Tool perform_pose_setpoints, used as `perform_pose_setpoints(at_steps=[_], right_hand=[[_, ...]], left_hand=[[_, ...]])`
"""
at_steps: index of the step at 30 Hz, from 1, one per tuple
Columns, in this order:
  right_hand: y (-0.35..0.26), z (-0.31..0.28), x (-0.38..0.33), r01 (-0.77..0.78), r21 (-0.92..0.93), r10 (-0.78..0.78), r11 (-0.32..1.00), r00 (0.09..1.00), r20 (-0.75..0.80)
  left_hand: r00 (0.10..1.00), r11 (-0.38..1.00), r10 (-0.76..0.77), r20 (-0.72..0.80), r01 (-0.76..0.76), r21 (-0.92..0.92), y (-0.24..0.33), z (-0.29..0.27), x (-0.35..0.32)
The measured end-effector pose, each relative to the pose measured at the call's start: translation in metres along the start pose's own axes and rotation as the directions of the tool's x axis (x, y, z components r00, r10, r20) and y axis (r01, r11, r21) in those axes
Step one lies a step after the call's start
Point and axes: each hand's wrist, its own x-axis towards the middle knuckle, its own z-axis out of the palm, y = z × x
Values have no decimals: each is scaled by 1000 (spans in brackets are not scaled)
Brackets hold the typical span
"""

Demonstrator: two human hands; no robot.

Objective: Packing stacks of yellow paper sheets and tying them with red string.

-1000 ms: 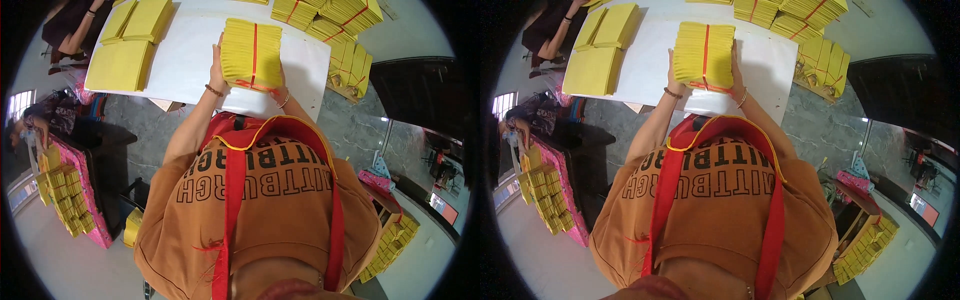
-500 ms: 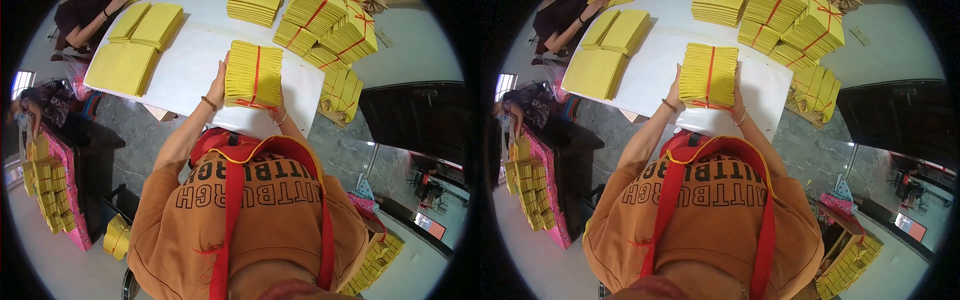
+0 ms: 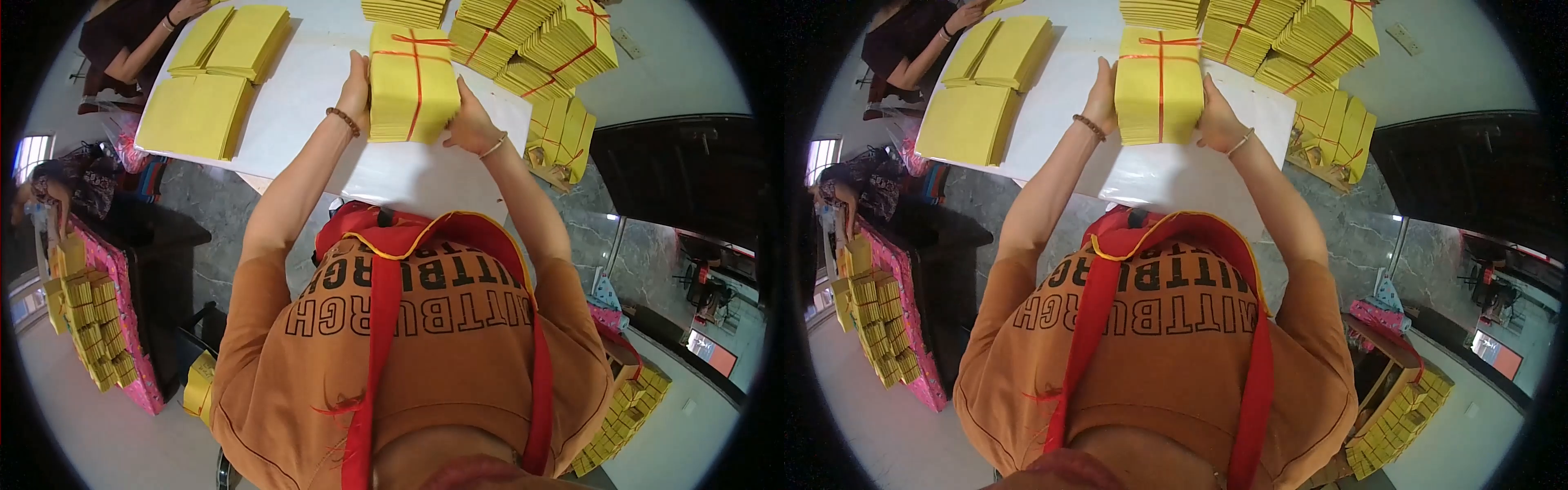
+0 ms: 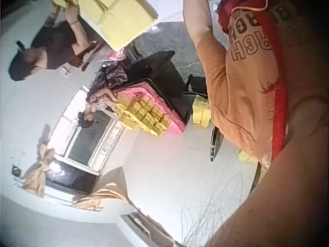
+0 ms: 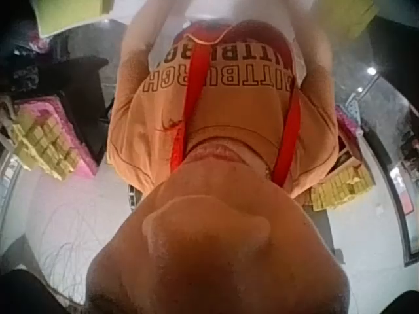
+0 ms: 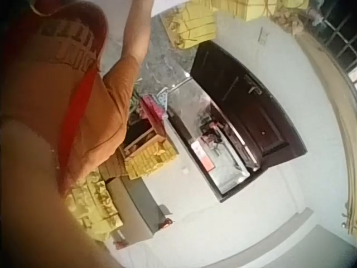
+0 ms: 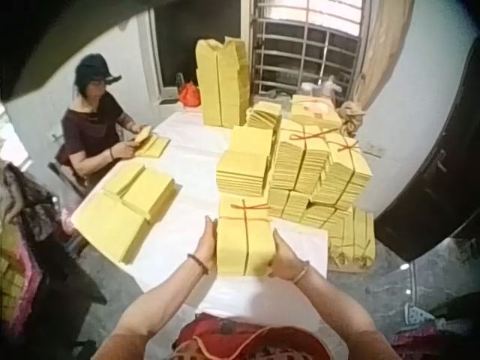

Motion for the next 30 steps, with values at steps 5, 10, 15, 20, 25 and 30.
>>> perform_pose_setpoints(at_steps=[5, 10, 15, 20, 25, 30], right_hand=[[13, -22, 30, 254, -130, -246, 958, 966, 77], [37, -29, 65, 403, 225, -433, 887, 896, 102], [58, -35, 61, 514, 311, -542, 799, 841, 3], [69, -27, 50, 446, 311, -463, 839, 886, -20], [31, -6, -4, 579, 208, -591, 788, 807, -9], [-30, 8, -71, 673, 334, -735, 660, 671, 99]], left_hand=[[991, 988, -58, 117, 40, 149, -10, -28, 20], [990, 986, 144, -9, -143, 80, -35, -8, 10], [983, 987, 86, 164, -62, -147, -37, -1, -1], [993, 969, -115, 28, 119, -217, -44, -6, -12], [993, 990, 117, -21, -118, -73, -20, 21, -41], [971, 971, 233, 42, -230, -72, 34, 83, -66]])
